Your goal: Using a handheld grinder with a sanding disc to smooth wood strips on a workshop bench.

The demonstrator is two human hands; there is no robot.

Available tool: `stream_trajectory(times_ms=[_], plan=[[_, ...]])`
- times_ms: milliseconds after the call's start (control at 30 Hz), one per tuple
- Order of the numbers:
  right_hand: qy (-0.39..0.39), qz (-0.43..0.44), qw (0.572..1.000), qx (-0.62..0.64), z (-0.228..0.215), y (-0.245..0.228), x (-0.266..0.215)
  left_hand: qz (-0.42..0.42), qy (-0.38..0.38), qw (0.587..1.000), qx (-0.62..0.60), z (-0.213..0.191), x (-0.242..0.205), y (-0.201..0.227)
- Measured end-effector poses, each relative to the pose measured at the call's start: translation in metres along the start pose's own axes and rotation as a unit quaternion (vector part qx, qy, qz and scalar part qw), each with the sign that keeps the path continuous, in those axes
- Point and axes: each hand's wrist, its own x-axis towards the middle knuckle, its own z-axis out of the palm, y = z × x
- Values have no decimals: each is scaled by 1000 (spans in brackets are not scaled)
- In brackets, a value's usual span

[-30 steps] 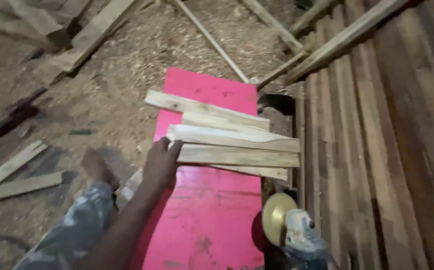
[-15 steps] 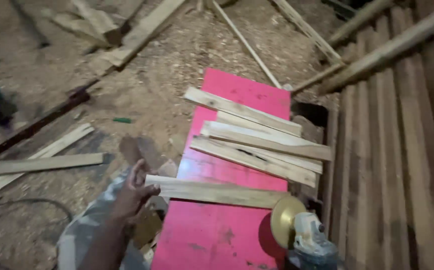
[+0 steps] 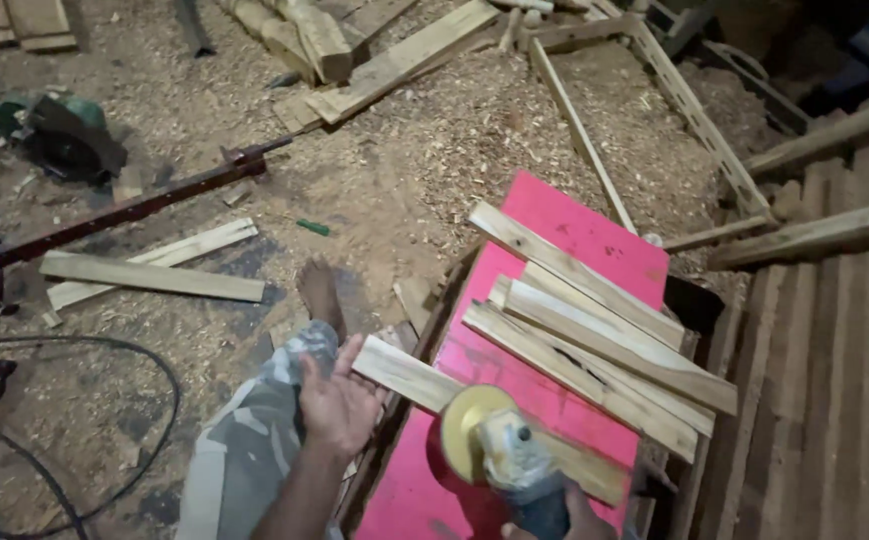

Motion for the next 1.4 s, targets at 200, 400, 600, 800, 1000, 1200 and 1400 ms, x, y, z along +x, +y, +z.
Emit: stream_trajectory(times_ms=[200,400,600,800,1000,1200,1400], plan=[[44,-193,980,-25,-9,-90,18,-40,-54,997,-31,0,-1,7],[-7,-53,998,-14,-13,-115,18,-98,-143,984,-28,4,-11,11],[-15,-5,995,-97,-17,-144,18,-127,-196,972,-5,6,-17,15],[-19,-41,995,-86,-18,-189,13,-121,-310,943,5,4,-21,17],[-11,-47,994,-96,-21,-202,9,-137,-250,958,18,-1,-17,16],[-10,0,992,-128,-23,-171,11,-124,-266,956,26,4,-21,16],[2,-10,994,-109,-30,-137,6,-141,-238,961,14,-10,-12,10]])
